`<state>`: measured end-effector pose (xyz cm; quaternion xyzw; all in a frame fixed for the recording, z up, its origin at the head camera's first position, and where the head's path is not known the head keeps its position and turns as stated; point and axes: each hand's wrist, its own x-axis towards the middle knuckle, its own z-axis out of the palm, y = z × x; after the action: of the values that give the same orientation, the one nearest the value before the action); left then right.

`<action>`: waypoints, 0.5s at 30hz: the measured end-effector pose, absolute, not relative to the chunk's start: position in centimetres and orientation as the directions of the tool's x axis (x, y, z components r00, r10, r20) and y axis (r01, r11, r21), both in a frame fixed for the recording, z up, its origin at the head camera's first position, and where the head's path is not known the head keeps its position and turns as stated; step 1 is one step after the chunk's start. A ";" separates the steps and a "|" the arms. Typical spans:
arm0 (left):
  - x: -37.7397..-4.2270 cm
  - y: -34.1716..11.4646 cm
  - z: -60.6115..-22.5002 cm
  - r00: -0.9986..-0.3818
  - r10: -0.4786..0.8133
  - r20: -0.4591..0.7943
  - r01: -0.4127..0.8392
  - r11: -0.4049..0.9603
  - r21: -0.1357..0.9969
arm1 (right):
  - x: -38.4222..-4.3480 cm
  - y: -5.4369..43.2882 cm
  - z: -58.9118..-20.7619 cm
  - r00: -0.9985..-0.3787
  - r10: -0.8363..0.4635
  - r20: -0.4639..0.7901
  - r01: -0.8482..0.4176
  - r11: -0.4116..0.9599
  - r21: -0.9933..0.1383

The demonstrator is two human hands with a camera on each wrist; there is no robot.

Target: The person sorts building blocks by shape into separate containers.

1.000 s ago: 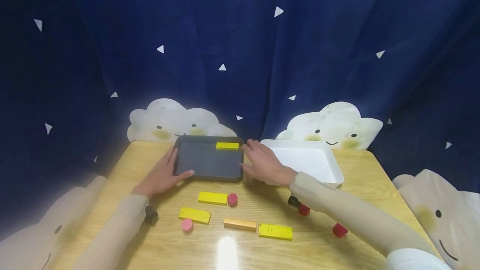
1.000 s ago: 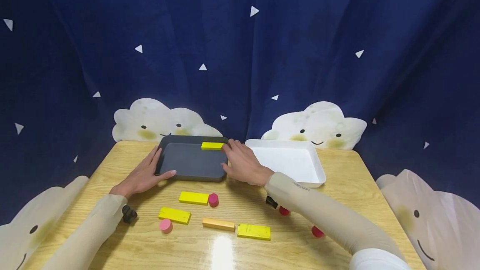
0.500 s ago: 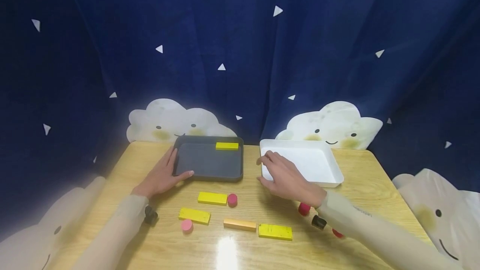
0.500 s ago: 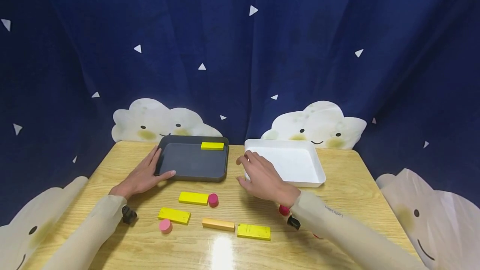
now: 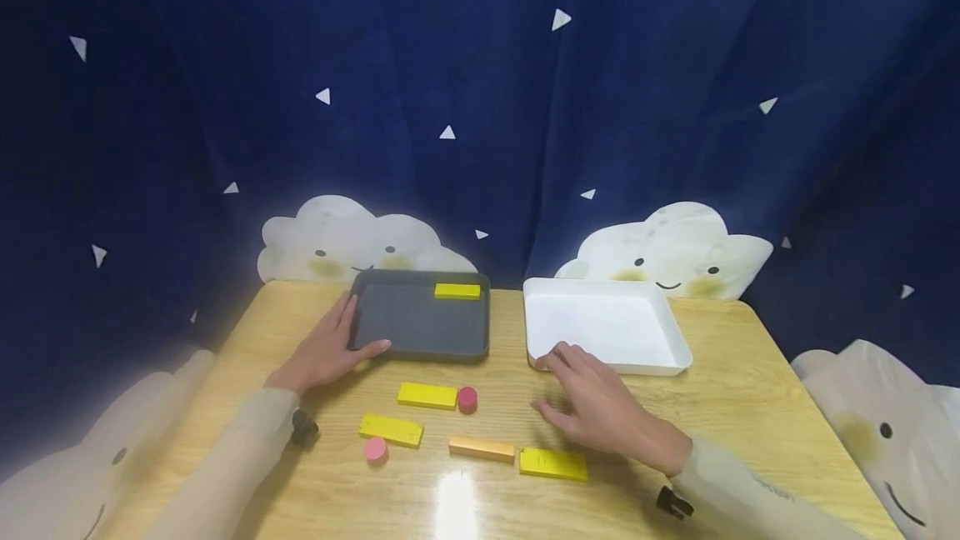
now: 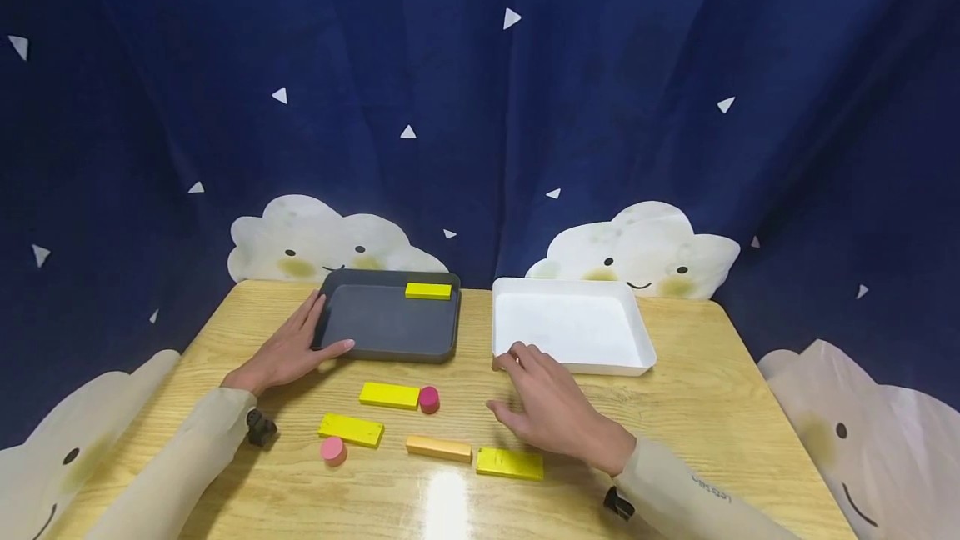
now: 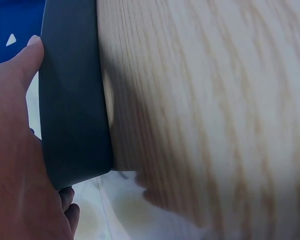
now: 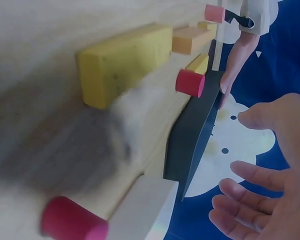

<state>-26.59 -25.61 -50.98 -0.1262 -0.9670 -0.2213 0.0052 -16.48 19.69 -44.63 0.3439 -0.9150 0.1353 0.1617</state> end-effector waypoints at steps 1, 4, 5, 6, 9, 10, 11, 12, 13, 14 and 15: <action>-26.6 -25.6 -51.0 -0.968 0.243 0.067 0.248 0.870 0.427 | -16.1 19.9 -44.8 -0.713 -0.582 0.391 -0.671 0.728 -0.139; -26.6 -25.5 -51.0 -0.968 0.243 0.061 0.246 0.870 0.427 | -15.3 20.4 -45.2 -0.719 -0.575 0.390 -0.665 0.732 -0.147; -26.6 -25.5 -51.0 -0.968 0.242 0.060 0.244 0.871 0.426 | -15.0 20.5 -45.3 -0.724 -0.573 0.384 -0.661 0.735 -0.151; -26.6 -25.5 -51.0 -0.969 0.241 0.057 0.242 0.872 0.426 | -14.7 20.5 -45.4 -0.729 -0.570 0.378 -0.658 0.736 -0.159; -26.6 -25.4 -50.8 -0.970 0.239 0.054 0.239 0.873 0.426 | -14.1 20.7 -45.9 -0.745 -0.560 0.363 -0.647 0.739 -0.188; -26.6 -25.4 -50.8 -0.970 0.238 0.053 0.237 0.873 0.425 | -13.9 20.8 -46.1 -0.747 -0.558 0.362 -0.646 0.738 -0.195; -26.5 -25.4 -50.8 -0.970 0.236 0.053 0.236 0.874 0.425 | -13.7 20.8 -46.4 -0.747 -0.557 0.362 -0.646 0.737 -0.200; -26.5 -25.4 -50.8 -0.970 0.236 0.051 0.235 0.874 0.425 | -13.5 20.8 -46.6 -0.747 -0.557 0.364 -0.647 0.735 -0.203; -26.5 -25.5 -50.8 -0.970 0.237 0.051 0.236 0.874 0.424 | -13.4 20.8 -46.8 -0.746 -0.556 0.366 -0.648 0.733 -0.207; -26.5 -25.5 -50.8 -0.970 0.237 0.051 0.236 0.874 0.424 | -13.2 20.8 -47.1 -0.746 -0.557 0.365 -0.649 0.731 -0.211; -26.5 -25.5 -50.8 -0.970 0.237 0.051 0.236 0.875 0.423 | -13.0 20.9 -47.3 -0.747 -0.558 0.361 -0.649 0.731 -0.212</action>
<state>-26.48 -25.47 -50.83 -0.1223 -0.9681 -0.2185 -0.0015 -13.05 20.85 -47.26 0.3278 -0.9201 0.1644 0.1375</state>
